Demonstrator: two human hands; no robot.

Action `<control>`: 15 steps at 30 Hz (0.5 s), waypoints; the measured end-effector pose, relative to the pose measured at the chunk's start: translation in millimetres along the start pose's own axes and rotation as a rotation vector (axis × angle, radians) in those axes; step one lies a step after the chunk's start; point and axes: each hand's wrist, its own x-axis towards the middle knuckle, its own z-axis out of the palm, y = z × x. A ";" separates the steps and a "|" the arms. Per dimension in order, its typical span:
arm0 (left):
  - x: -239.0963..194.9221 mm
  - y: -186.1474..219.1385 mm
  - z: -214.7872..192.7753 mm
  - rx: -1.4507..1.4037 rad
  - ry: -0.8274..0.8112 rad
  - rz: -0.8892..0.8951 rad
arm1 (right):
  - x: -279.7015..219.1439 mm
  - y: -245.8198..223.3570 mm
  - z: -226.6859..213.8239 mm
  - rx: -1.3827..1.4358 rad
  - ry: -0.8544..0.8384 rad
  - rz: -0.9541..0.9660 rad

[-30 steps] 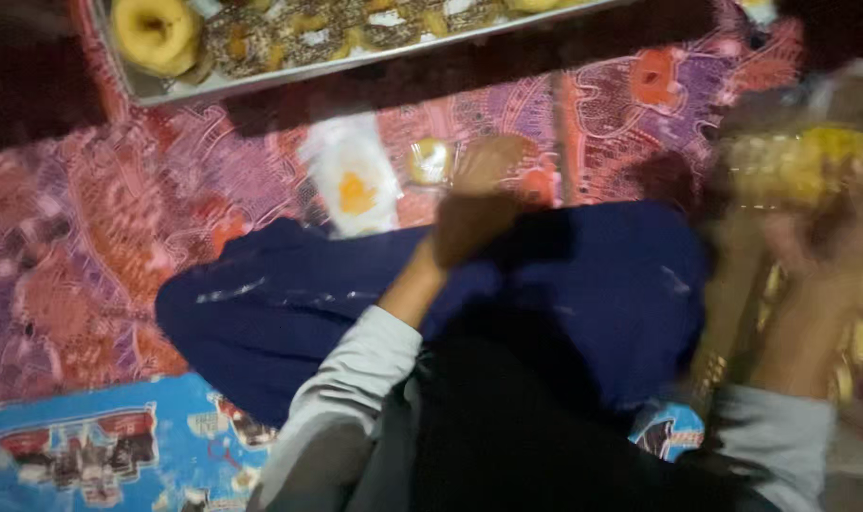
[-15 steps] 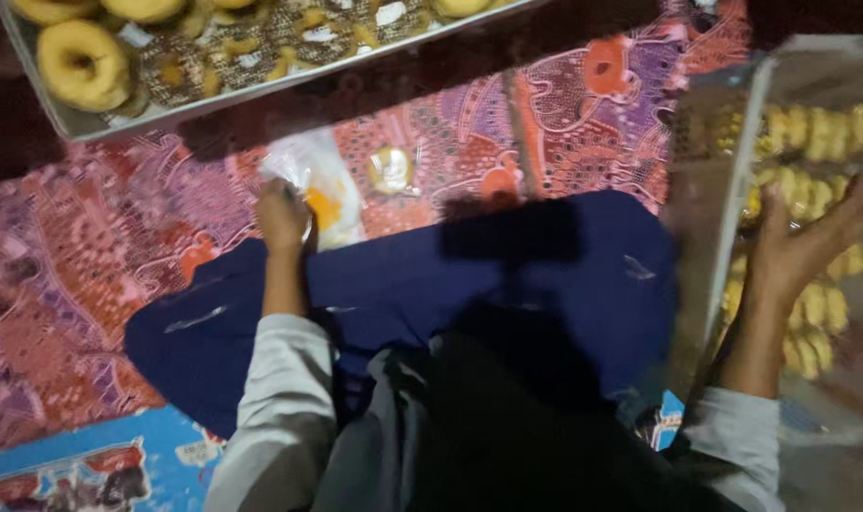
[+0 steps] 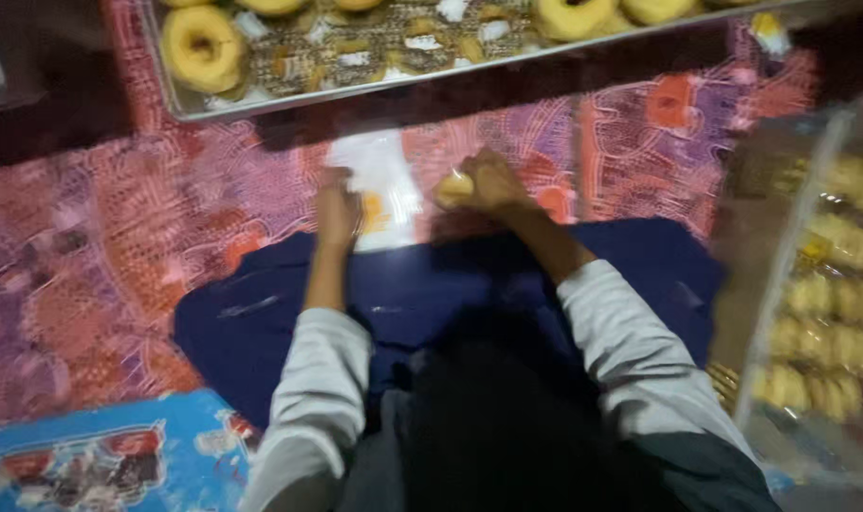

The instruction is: The person sits on a patterned mat and repeatedly picks donuts from a metal tray, places them into clear plastic bags, and sets the sealed bags into a nearby crate. The person handles donuts one at a time, using both hands to open bags and arrange the pastries inside.

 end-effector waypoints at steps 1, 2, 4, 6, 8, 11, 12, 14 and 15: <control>-0.6 -0.5 -2.5 -0.030 -0.042 -0.139 | -14.5 10.7 -10.4 0.108 0.011 0.036; 5.6 -2.8 3.5 -0.067 -0.049 -0.069 | -32.6 24.8 -23.4 0.215 0.029 0.093; 10.0 -10.0 2.5 0.121 -0.118 0.047 | -81.2 62.1 -65.2 0.394 0.220 0.212; 11.2 -12.4 4.2 0.117 -0.140 -0.017 | -145.5 104.0 -113.6 0.316 0.516 0.132; 11.7 -14.8 2.0 0.124 -0.124 0.011 | -213.6 146.4 -150.2 0.561 0.710 0.341; 14.0 -4.6 5.9 0.131 -0.083 0.037 | -279.8 232.3 -179.2 0.285 0.963 0.349; 10.2 -0.9 5.6 0.151 -0.071 0.019 | -286.0 256.9 -171.7 0.187 1.006 0.441; 3.4 6.6 1.4 0.167 -0.070 0.002 | -287.1 298.5 -155.6 -0.060 0.800 0.503; -0.3 11.8 -2.9 0.164 -0.080 0.003 | -279.5 312.5 -142.3 -0.201 0.553 0.468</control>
